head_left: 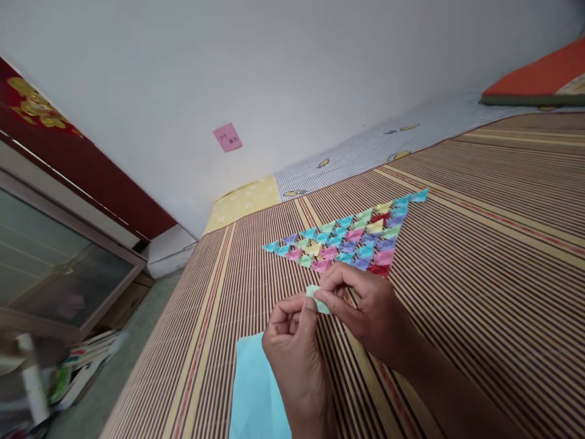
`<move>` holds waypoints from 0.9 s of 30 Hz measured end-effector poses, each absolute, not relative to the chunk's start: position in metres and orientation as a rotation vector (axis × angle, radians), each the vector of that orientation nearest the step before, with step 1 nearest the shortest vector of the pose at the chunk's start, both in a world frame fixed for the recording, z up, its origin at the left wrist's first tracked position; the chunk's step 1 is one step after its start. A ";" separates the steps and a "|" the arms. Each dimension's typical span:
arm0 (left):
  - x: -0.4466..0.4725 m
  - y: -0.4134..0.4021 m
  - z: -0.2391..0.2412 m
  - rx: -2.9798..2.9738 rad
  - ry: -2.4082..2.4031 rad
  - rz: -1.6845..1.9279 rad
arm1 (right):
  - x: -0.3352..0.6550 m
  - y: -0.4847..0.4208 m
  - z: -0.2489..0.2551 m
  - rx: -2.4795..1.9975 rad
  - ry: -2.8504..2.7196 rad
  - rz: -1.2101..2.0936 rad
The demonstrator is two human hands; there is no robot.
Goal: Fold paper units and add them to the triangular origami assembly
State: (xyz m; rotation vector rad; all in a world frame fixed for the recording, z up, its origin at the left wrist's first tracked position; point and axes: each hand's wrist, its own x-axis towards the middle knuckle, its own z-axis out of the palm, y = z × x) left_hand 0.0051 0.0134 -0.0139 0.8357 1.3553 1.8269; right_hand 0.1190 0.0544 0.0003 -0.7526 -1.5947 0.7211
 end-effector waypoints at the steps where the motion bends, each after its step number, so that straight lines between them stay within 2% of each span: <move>1: 0.005 0.013 -0.014 0.847 1.362 1.828 | 0.119 0.054 0.000 -0.766 -1.589 0.736; 8: 0.011 0.016 -0.008 0.690 1.192 1.859 | 0.117 0.054 0.002 -0.808 -1.507 0.712; 13: 0.011 0.018 -0.005 0.655 1.022 1.684 | 0.118 0.051 0.001 -0.806 -1.424 0.720; 20: 0.003 0.008 -0.005 1.034 1.370 1.619 | 0.123 0.054 0.003 -0.756 -1.550 0.968; 24: 0.008 0.008 -0.001 1.144 1.463 1.654 | 0.123 0.054 0.004 -0.764 -1.599 0.796; 27: 0.008 0.011 -0.004 1.061 1.329 1.622 | 0.120 0.052 0.002 -0.758 -1.598 0.677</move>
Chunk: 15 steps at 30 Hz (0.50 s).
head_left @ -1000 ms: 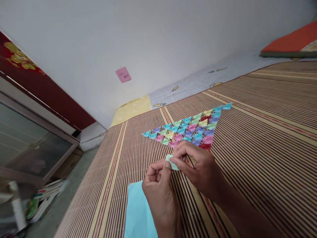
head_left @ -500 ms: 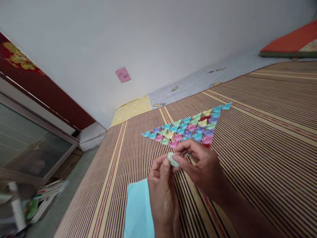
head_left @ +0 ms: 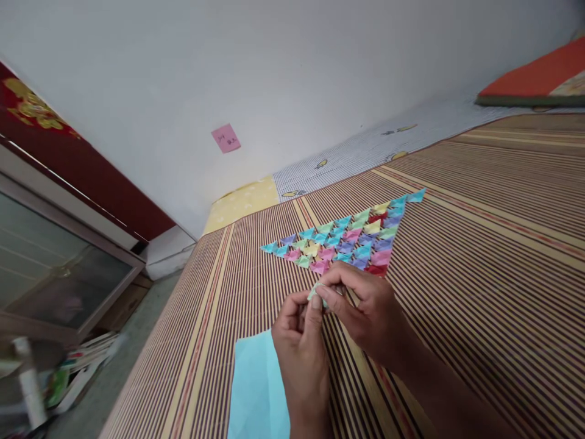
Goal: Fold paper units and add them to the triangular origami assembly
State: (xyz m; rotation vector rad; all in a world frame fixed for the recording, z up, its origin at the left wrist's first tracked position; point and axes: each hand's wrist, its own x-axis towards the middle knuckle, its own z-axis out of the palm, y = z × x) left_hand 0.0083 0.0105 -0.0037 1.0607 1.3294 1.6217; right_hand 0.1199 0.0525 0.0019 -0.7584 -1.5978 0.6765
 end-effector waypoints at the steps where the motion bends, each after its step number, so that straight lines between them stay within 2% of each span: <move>1: 0.008 0.011 -0.005 1.021 1.272 1.611 | 0.119 0.052 0.001 -0.754 -1.590 0.686; 5: 0.006 0.014 -0.009 0.836 1.132 1.686 | 0.118 0.053 0.001 -0.741 -1.574 0.888; 8: 0.005 0.015 -0.008 0.786 1.094 1.676 | 0.121 0.055 0.002 -0.750 -1.576 0.906; 15: -0.015 0.008 0.002 1.131 1.330 1.504 | 0.129 0.057 0.001 -0.827 -1.784 0.993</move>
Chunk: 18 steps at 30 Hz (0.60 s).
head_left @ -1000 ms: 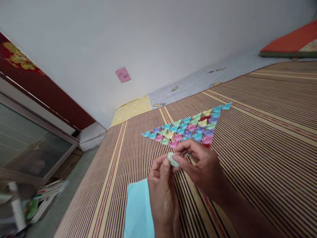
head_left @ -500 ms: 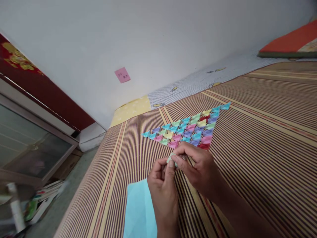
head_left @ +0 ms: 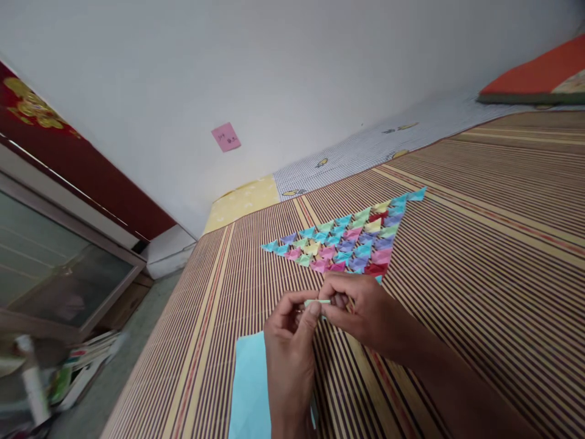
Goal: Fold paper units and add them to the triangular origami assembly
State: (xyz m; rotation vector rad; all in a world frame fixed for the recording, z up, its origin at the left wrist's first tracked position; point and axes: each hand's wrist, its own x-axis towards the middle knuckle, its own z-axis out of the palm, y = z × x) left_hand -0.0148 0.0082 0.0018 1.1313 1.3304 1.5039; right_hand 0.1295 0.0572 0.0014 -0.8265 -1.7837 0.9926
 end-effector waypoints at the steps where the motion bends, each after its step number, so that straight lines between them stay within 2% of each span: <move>1: -0.018 0.008 0.002 1.149 1.344 1.489 | 0.129 0.057 0.002 -0.828 -1.762 1.003; 10: -0.010 0.019 -0.011 0.722 1.164 1.828 | 0.122 0.057 -0.001 -0.753 -1.446 1.354; 13: -0.009 0.016 -0.007 0.892 1.334 1.770 | 0.123 0.057 -0.003 -0.769 -1.496 1.204; 18: -0.011 0.008 0.004 1.108 1.545 1.642 | 0.123 0.058 -0.006 -0.838 -1.764 0.667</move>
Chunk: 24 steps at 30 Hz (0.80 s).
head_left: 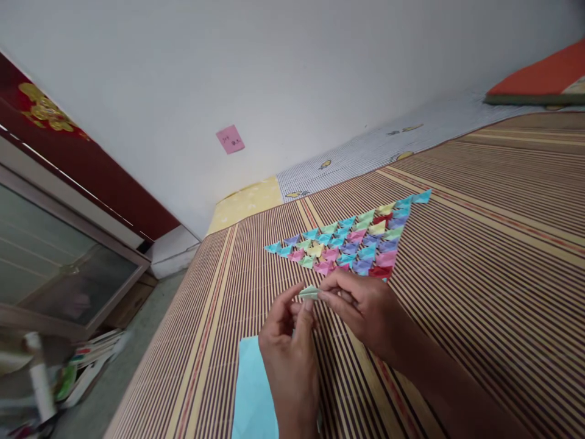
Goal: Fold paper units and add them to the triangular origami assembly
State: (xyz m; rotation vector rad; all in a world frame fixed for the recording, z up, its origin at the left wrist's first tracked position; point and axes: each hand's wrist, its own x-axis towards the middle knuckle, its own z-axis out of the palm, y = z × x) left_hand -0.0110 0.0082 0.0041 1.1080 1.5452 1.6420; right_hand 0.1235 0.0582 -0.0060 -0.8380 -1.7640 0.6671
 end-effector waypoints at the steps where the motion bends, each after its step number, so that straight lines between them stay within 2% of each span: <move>1: -0.011 0.008 0.005 1.092 1.511 1.615 | 0.123 0.058 -0.007 -0.835 -1.788 0.614; 12: -0.013 0.009 0.000 1.079 1.414 1.663 | 0.116 0.051 0.000 -0.686 -1.566 0.874; 24: -0.005 0.010 -0.007 0.958 1.352 1.825 | 0.110 0.050 0.000 -0.665 -1.470 0.841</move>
